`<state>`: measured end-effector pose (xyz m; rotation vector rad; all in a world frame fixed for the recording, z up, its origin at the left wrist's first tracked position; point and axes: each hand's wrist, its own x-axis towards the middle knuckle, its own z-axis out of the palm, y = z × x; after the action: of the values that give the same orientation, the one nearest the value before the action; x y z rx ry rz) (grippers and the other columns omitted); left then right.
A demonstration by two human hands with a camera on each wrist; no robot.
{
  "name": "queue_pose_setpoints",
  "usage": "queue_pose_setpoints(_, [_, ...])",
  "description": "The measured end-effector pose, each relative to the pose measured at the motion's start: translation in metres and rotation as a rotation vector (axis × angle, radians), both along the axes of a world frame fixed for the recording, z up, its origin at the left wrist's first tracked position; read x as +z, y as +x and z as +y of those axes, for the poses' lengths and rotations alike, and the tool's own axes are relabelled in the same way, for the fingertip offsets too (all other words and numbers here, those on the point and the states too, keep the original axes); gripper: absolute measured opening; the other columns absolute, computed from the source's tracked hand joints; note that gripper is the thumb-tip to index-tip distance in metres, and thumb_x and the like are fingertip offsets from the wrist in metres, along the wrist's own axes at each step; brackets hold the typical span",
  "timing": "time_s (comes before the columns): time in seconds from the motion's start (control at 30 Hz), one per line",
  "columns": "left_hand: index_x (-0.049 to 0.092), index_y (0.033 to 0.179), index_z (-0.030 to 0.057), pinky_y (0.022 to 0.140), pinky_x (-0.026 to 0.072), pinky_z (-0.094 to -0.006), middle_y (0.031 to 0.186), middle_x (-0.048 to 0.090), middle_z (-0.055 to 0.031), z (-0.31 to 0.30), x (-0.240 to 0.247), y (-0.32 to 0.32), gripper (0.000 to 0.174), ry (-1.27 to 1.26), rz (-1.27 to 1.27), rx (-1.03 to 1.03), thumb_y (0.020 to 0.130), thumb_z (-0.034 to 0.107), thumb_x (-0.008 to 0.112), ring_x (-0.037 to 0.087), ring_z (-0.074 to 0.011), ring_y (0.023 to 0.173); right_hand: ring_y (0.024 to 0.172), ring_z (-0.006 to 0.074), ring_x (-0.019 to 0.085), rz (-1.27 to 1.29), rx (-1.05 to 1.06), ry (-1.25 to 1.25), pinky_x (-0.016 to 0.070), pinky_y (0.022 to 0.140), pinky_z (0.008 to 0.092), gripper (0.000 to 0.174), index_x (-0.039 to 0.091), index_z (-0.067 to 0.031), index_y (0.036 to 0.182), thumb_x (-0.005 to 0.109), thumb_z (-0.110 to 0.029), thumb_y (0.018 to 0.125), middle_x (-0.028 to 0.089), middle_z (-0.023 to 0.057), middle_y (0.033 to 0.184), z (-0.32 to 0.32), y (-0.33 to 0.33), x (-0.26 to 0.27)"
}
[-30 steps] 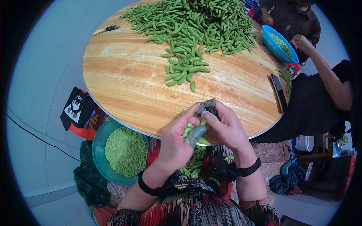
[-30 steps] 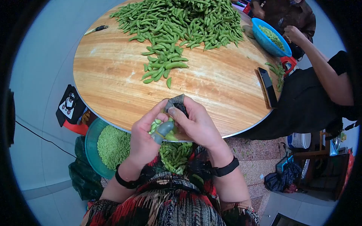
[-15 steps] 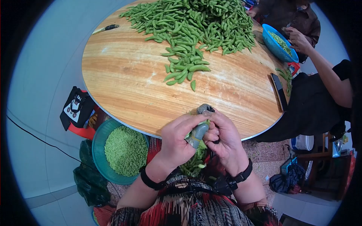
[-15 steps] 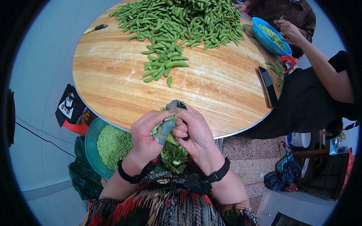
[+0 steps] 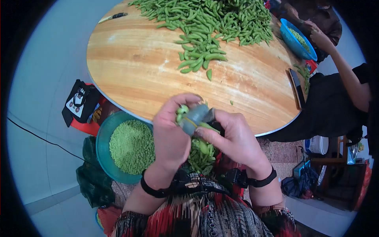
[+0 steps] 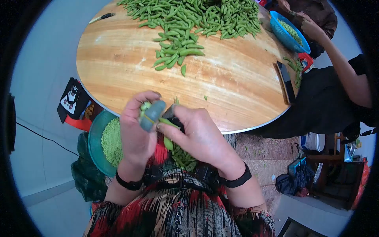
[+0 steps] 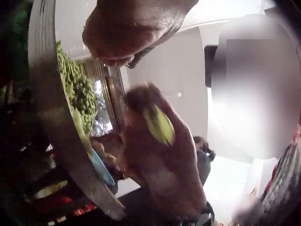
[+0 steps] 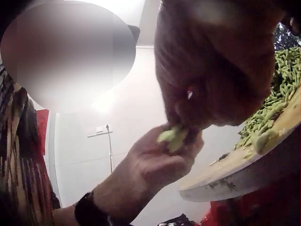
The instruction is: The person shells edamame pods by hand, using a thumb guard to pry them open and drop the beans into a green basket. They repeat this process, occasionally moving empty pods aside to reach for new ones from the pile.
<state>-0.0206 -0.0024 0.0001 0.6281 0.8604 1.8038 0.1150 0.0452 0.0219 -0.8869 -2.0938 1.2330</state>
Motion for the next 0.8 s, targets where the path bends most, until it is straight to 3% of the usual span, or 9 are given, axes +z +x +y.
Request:
queue_pose_setpoints(0.1, [0.055, 0.106, -0.0010, 0.050, 0.0354, -0.0147, 0.085, 0.055, -0.0020, -0.012, -0.006, -0.041, 0.022, 0.025, 0.021, 0.039, 0.085, 0.002, 0.054, 0.047, -0.0034, 0.063, 0.051, 0.0199, 0.055, -0.056, 0.381, -0.215, 0.0434, 0.051, 0.0292, 0.031, 0.056, -0.0022, 0.089, 0.072, -0.024, 0.075, 0.056, 0.0089, 0.059, -0.006, 0.013, 0.007])
queue_pose_setpoints(0.2, [0.057, 0.103, -0.0005, 0.047, 0.0315, -0.0126, 0.077, 0.054, -0.0002, -0.050, -0.020, -0.100, 0.021, -0.097, 0.183, 0.235, 0.083, 0.003, 0.057, 0.043, -0.0010, 0.061, 0.051, 0.0197, 0.055, -0.346, 0.348, -0.130, 0.0432, 0.051, 0.0295, 0.030, 0.057, -0.0023, 0.091, 0.072, -0.024, 0.076, 0.055, 0.0084, 0.058, -0.005, 0.023, 0.024])
queue_pose_setpoints(0.3, [0.061, 0.099, 0.0002, 0.052, 0.0411, -0.0180, 0.077, 0.059, -0.0035, -0.103, -0.065, -0.164, 0.018, -0.151, 0.373, 0.152, 0.082, 0.006, 0.061, 0.053, -0.0075, 0.066, 0.060, 0.0167, 0.057, -0.106, 0.128, -0.105, 0.0454, 0.059, 0.0279, 0.030, 0.061, -0.0010, 0.097, 0.071, -0.020, 0.076, 0.062, 0.0121, 0.072, -0.003, 0.032, 0.004])
queue_pose_setpoints(0.37, [0.063, 0.099, 0.0001, 0.069, 0.0484, -0.0296, 0.087, 0.064, -0.0094, -0.126, -0.086, -0.179, 0.025, -0.709, 1.505, -0.145, 0.076, 0.007, 0.066, 0.061, -0.0201, 0.078, 0.062, 0.0155, 0.057, -0.130, 0.082, -0.195, 0.0456, 0.060, 0.0279, 0.027, 0.061, -0.0002, 0.095, 0.071, -0.019, 0.077, 0.062, 0.0130, 0.073, -0.002, 0.035, 0.003])
queue_pose_setpoints(0.47, [0.065, 0.096, 0.0020, 0.084, 0.0472, -0.0348, 0.095, 0.065, -0.0143, -0.105, -0.086, -0.125, 0.024, -0.307, 1.849, -0.079, 0.072, 0.003, 0.067, 0.062, -0.0293, 0.091, 0.062, 0.0135, 0.055, -0.127, 0.002, -0.191, 0.0456, 0.060, 0.0284, 0.021, 0.063, 0.0008, 0.091, 0.068, -0.015, 0.079, 0.063, 0.0123, 0.073, 0.000, 0.032, -0.002])
queue_pose_setpoints(0.53, [0.065, 0.098, 0.0030, 0.082, 0.0481, -0.0351, 0.096, 0.064, -0.0177, -0.085, -0.099, -0.072, 0.026, -0.295, 1.292, -0.540, 0.072, 0.006, 0.066, 0.061, -0.0316, 0.091, 0.061, 0.0134, 0.055, -0.209, 0.001, -0.101, 0.0456, 0.059, 0.0284, 0.019, 0.062, 0.0013, 0.091, 0.066, -0.014, 0.081, 0.063, 0.0117, 0.072, -0.001, 0.029, 0.003])
queue_pose_setpoints(0.6, [0.066, 0.096, 0.0032, 0.080, 0.0490, -0.0368, 0.095, 0.064, -0.0179, -0.069, -0.147, -0.025, 0.023, -0.049, 1.245, -0.944, 0.074, 0.007, 0.062, 0.061, -0.0328, 0.090, 0.060, 0.0137, 0.054, -0.210, -0.002, -0.118, 0.0457, 0.060, 0.0284, 0.018, 0.062, 0.0016, 0.091, 0.064, -0.013, 0.081, 0.062, 0.0115, 0.071, -0.003, 0.029, 0.003])
queue_pose_setpoints(0.73, [0.066, 0.096, 0.0006, 0.081, 0.0499, -0.0384, 0.097, 0.064, -0.0177, -0.054, -0.193, 0.050, 0.027, 0.007, 1.693, -1.615, 0.073, 0.002, 0.052, 0.062, -0.0318, 0.092, 0.064, 0.0140, 0.057, -0.139, 0.004, -0.145, 0.0468, 0.062, 0.0282, 0.016, 0.062, 0.0016, 0.091, 0.062, -0.012, 0.083, 0.063, 0.0120, 0.074, -0.007, 0.035, -0.002])
queue_pose_setpoints(0.8, [0.067, 0.099, 0.0014, 0.084, 0.0489, -0.0388, 0.104, 0.064, -0.0176, -0.064, -0.205, 0.063, 0.031, -0.070, 1.696, -1.623, 0.079, 0.013, 0.046, 0.062, -0.0311, 0.096, 0.068, 0.0143, 0.059, -0.175, 0.012, -0.184, 0.0476, 0.065, 0.0287, 0.015, 0.061, 0.0018, 0.092, 0.060, -0.011, 0.084, 0.064, 0.0123, 0.079, -0.007, 0.038, 0.003])
